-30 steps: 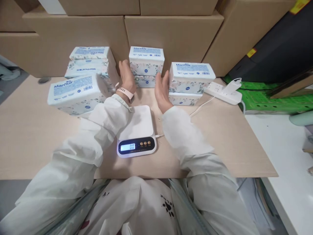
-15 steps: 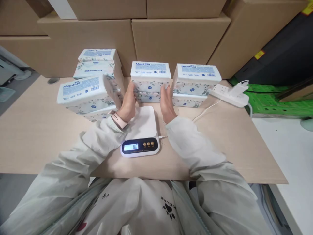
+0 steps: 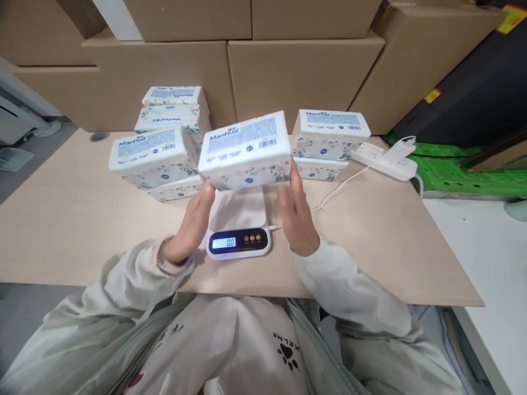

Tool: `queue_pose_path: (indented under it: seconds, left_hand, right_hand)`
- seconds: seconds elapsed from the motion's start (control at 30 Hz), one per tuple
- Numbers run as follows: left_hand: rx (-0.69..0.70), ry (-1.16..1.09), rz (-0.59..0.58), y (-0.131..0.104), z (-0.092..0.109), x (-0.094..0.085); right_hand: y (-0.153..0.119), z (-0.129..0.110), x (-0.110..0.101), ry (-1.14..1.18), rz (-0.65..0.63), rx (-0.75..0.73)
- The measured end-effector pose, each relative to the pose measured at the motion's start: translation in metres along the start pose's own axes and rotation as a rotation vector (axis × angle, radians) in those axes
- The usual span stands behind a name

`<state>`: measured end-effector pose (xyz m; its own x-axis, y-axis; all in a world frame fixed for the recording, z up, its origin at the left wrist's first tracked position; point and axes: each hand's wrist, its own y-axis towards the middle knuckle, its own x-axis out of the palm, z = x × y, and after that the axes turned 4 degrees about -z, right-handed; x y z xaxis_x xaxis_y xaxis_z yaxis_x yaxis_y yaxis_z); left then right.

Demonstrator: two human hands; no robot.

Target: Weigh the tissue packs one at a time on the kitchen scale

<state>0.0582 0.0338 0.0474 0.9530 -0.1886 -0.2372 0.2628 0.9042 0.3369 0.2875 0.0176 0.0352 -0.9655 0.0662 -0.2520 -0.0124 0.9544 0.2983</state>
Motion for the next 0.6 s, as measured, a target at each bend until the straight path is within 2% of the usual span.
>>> queue_pose_path:
  seconds: [0.1, 0.2, 0.3, 0.4, 0.6]
  left_hand:
    - [-0.105, 0.09, -0.017, -0.043, 0.007, -0.007]
    - [-0.12, 0.181, -0.024, -0.067, 0.0, -0.013]
    - [-0.1, 0.253, -0.014, -0.077, -0.008, -0.018]
    - [-0.143, 0.323, -0.009, -0.082, -0.014, -0.021]
    - [-0.16, 0.376, 0.01, -0.087, -0.022, -0.022]
  right_hand:
    - [-0.033, 0.006, 0.0, -0.076, -0.085, -0.061]
    - [-0.051, 0.019, 0.005, -0.119, -0.172, -0.04]
    - [-0.056, 0.03, 0.011, -0.149, -0.251, -0.021]
    - [-0.055, 0.035, 0.015, -0.174, -0.312, 0.005]
    - [-0.056, 0.042, 0.013, -0.278, -0.312, -0.009]
